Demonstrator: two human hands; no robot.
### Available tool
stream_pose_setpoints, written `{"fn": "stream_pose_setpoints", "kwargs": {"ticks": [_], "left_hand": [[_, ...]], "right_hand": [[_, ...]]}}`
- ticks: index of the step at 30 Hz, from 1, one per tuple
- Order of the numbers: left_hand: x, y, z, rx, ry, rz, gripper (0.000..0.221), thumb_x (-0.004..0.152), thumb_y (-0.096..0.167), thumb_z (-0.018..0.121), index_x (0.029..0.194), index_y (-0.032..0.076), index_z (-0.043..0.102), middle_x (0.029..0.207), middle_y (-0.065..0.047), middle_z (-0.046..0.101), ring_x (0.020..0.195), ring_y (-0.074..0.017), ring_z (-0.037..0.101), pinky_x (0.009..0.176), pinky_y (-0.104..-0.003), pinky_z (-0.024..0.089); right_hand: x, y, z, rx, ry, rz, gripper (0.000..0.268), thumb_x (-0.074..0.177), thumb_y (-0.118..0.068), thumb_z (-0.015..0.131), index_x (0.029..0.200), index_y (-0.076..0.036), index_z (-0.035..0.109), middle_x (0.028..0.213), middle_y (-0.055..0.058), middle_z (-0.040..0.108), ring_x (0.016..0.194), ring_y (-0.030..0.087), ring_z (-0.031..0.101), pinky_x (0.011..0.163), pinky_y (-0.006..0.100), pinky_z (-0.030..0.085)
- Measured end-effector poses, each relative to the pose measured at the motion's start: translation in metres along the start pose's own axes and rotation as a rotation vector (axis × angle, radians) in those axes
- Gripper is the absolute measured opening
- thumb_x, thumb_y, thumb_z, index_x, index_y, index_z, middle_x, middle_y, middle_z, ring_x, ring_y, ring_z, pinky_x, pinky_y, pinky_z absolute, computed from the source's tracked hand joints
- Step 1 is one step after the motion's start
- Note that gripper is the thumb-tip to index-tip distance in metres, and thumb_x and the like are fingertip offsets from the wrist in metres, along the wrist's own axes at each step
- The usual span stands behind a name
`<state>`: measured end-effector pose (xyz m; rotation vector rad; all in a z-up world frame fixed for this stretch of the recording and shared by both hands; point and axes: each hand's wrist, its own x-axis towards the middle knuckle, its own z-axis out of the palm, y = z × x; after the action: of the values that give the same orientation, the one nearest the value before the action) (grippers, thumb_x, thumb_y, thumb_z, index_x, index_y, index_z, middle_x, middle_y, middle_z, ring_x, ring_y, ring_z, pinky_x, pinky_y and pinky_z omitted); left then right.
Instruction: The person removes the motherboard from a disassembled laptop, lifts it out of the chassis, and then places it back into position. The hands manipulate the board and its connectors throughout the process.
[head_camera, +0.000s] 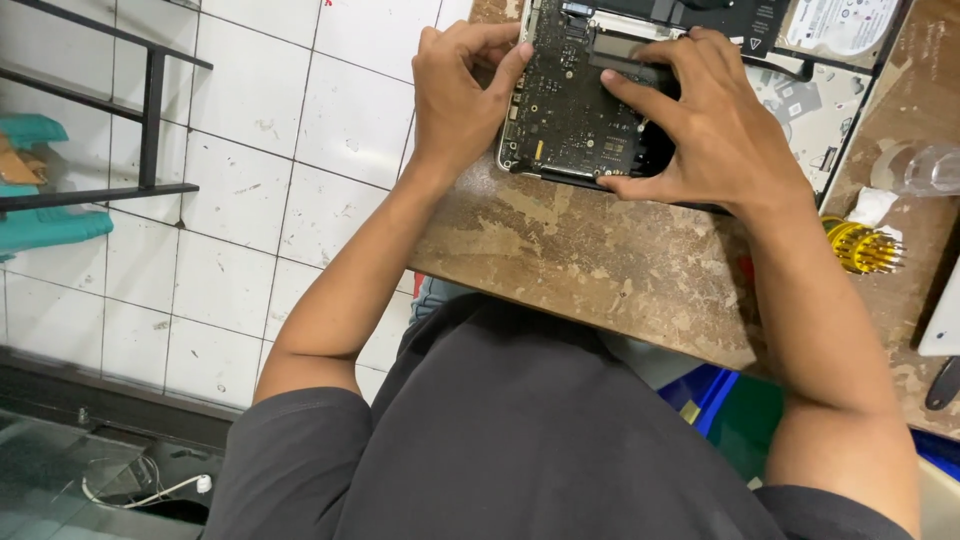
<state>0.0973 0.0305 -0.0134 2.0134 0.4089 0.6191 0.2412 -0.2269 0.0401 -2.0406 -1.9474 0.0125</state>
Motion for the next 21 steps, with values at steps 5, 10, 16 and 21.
{"fn": "stream_pose_setpoints", "kwargs": {"ticks": [5,10,16,21], "left_hand": [[0.001,0.0,0.0,0.017,0.008,-0.009,0.014,0.097,0.029,0.088,0.103,0.018,0.084,0.084,0.004,0.083,0.073,-0.0098,0.072,0.098,-0.037,0.044],[0.004,-0.005,0.003,0.0,0.004,-0.012,0.014,0.096,0.031,0.088,0.101,0.019,0.084,0.083,0.006,0.083,0.074,-0.0093,0.076,0.108,-0.048,0.043],[0.007,-0.006,0.002,-0.121,-0.003,0.021,0.014,0.094,0.016,0.09,0.102,0.009,0.082,0.085,-0.003,0.084,0.074,-0.0107,0.078,0.072,-0.023,0.067],[0.008,-0.001,0.001,-0.103,-0.001,-0.007,0.016,0.093,0.017,0.091,0.104,0.01,0.082,0.084,0.001,0.083,0.074,-0.0094,0.078,0.09,-0.029,0.065]], "right_hand": [[-0.001,0.003,0.002,-0.001,0.0,0.0,0.1,0.093,-0.062,0.091,0.167,-0.004,0.055,0.146,0.033,0.057,0.131,0.051,0.06,0.115,0.066,0.047],[0.001,0.0,-0.003,-0.064,-0.077,0.082,0.102,0.086,-0.069,0.088,0.159,0.0,0.073,0.147,0.028,0.066,0.131,0.049,0.067,0.124,0.064,0.04],[0.002,-0.005,-0.006,-0.099,-0.091,0.077,0.102,0.085,-0.068,0.087,0.161,-0.002,0.071,0.146,0.027,0.063,0.129,0.048,0.064,0.118,0.06,0.044],[0.002,-0.004,-0.005,-0.126,-0.087,0.071,0.102,0.083,-0.067,0.089,0.162,-0.006,0.069,0.143,0.03,0.061,0.129,0.048,0.064,0.117,0.064,0.045]]}}
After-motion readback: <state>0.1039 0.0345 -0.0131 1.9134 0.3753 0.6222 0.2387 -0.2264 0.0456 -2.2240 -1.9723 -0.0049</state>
